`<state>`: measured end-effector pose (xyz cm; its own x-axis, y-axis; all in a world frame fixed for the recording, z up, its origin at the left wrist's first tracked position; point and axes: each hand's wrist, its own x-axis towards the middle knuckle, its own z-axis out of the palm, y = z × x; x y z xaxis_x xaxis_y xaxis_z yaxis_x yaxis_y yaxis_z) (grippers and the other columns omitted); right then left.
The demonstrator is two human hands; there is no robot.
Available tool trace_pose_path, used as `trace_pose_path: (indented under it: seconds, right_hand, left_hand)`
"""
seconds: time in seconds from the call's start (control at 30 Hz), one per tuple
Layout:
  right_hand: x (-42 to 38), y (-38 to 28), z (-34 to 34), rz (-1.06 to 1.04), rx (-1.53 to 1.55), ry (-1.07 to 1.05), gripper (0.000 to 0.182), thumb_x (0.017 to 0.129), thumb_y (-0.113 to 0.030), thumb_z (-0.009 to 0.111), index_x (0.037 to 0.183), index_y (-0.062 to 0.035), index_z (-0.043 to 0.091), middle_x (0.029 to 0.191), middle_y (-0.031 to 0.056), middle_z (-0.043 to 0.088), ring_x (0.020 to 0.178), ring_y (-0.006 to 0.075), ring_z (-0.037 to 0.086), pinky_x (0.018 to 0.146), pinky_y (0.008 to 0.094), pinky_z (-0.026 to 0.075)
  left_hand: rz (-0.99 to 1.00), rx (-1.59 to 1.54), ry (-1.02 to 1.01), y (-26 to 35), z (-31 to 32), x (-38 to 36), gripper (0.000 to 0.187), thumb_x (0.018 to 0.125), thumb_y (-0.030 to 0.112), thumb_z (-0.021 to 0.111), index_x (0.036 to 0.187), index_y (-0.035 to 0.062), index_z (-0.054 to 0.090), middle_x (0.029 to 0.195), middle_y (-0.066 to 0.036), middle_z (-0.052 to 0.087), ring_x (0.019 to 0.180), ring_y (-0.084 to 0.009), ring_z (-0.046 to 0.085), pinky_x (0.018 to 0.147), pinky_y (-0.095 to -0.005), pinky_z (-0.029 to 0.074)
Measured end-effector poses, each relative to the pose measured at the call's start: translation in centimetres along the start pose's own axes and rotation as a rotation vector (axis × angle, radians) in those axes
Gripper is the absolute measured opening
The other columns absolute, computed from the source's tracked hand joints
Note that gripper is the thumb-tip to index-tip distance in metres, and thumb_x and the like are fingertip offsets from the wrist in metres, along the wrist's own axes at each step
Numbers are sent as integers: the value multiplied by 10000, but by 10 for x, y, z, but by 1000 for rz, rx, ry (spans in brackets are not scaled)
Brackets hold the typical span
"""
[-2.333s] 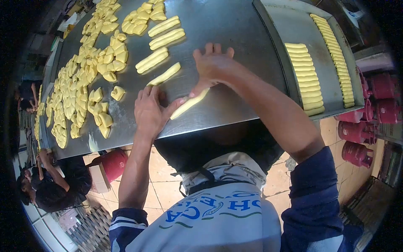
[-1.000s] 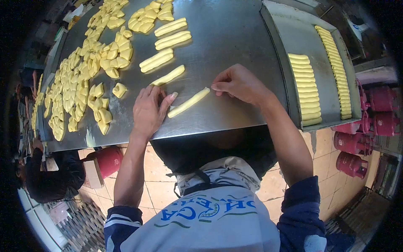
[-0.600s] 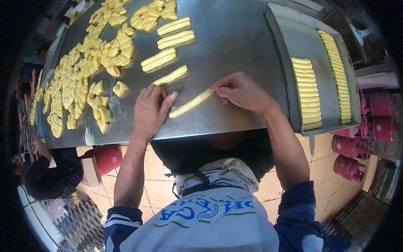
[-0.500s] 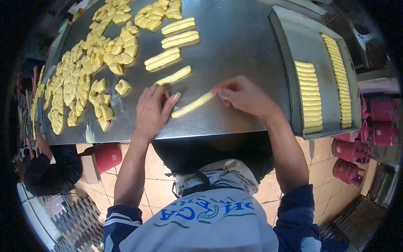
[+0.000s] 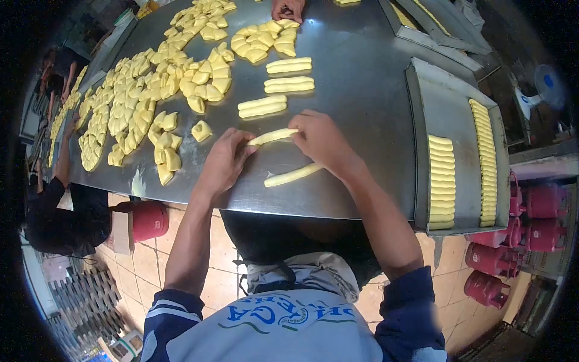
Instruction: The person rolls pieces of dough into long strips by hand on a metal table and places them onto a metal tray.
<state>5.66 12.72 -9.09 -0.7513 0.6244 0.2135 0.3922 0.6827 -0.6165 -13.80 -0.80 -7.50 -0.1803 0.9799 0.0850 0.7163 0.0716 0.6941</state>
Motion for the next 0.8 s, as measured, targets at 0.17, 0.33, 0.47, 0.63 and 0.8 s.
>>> trace_pose_path:
  seconds: [0.17, 0.33, 0.47, 0.63, 0.8]
  right_hand:
    - [-45, 3, -23, 115, 208, 60, 231, 801, 33, 691, 1011, -62, 705, 960, 78, 649, 781, 189, 640, 673, 300, 529]
    - [-62, 6, -21, 86, 126, 88, 233, 789, 10, 720, 1007, -75, 729, 942, 81, 668, 789, 202, 640, 690, 309, 533]
    - [-64, 11, -20, -2, 43, 82, 252, 768, 18, 721, 1000, -80, 738, 960, 98, 683, 823, 241, 636, 728, 337, 530]
    - [-69, -6, -33, -62, -91, 26, 326, 756, -2, 671, 1080, -40, 676, 1074, 114, 653, 950, 294, 604, 798, 385, 511]
    - [-62, -20, -16, -70, -129, -119, 295, 719, -48, 623, 1012, -30, 601, 994, 137, 587, 970, 351, 559, 804, 434, 489]
  left_hand:
    - [159, -103, 8, 13, 11, -25, 245, 826, 43, 700, 1067, 29, 657, 951, -121, 602, 877, -294, 601, 770, -359, 488]
    - [26, -124, -37, 16, 18, -34, 254, 828, 38, 697, 1080, 37, 673, 964, -116, 618, 900, -295, 600, 790, -361, 485]
    - [11, -62, -79, 18, 17, -37, 259, 838, 44, 688, 1096, 39, 672, 1002, -121, 622, 912, -291, 602, 808, -363, 485]
    - [70, 59, -65, 28, 14, -39, 337, 820, 151, 727, 1138, 62, 657, 1046, -142, 613, 990, -324, 578, 858, -401, 465]
    - [207, 163, -101, 43, 33, -27, 469, 772, 272, 758, 1164, 48, 631, 1025, -121, 601, 988, -329, 547, 856, -430, 422]
